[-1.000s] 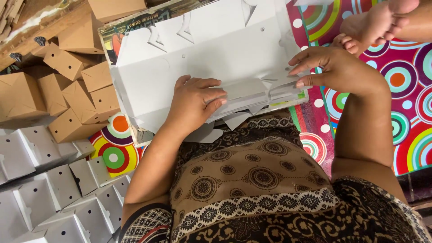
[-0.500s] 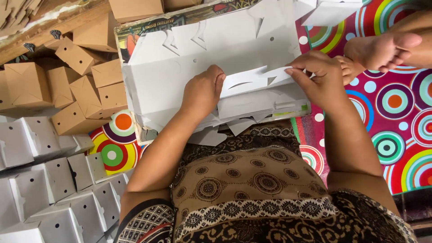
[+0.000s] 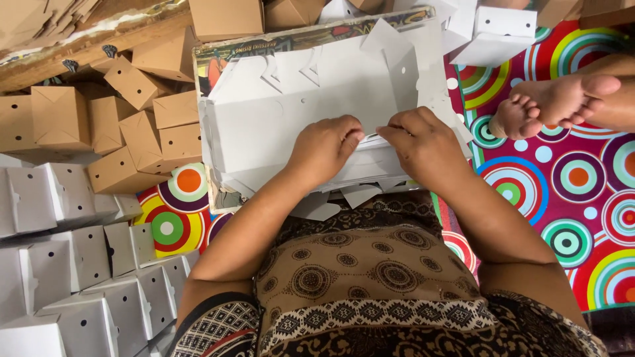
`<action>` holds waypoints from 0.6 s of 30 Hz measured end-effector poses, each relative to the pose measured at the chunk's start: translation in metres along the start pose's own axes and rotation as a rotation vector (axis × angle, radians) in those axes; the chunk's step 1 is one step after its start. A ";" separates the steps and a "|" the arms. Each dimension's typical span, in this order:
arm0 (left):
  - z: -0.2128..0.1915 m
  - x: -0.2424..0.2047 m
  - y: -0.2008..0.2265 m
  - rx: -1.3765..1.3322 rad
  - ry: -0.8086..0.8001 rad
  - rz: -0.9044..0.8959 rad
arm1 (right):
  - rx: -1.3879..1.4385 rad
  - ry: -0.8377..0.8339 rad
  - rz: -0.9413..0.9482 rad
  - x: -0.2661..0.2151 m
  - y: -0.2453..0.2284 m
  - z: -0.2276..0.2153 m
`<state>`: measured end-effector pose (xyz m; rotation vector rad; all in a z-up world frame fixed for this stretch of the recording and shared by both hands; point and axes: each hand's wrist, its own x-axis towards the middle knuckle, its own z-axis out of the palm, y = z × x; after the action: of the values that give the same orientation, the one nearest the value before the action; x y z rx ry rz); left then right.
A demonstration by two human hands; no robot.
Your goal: Folding small white cardboard templates into boxes at a steady pace
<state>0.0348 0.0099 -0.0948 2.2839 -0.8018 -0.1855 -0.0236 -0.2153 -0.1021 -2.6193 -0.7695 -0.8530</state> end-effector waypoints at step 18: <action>-0.089 0.056 0.019 -1.260 0.893 -0.046 | 0.400 0.307 0.088 0.031 -0.025 -0.035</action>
<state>0.1004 0.0169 -0.0105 0.9764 -0.0447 0.2522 -0.0324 -0.1966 -0.0535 -2.0960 -0.6551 -0.9357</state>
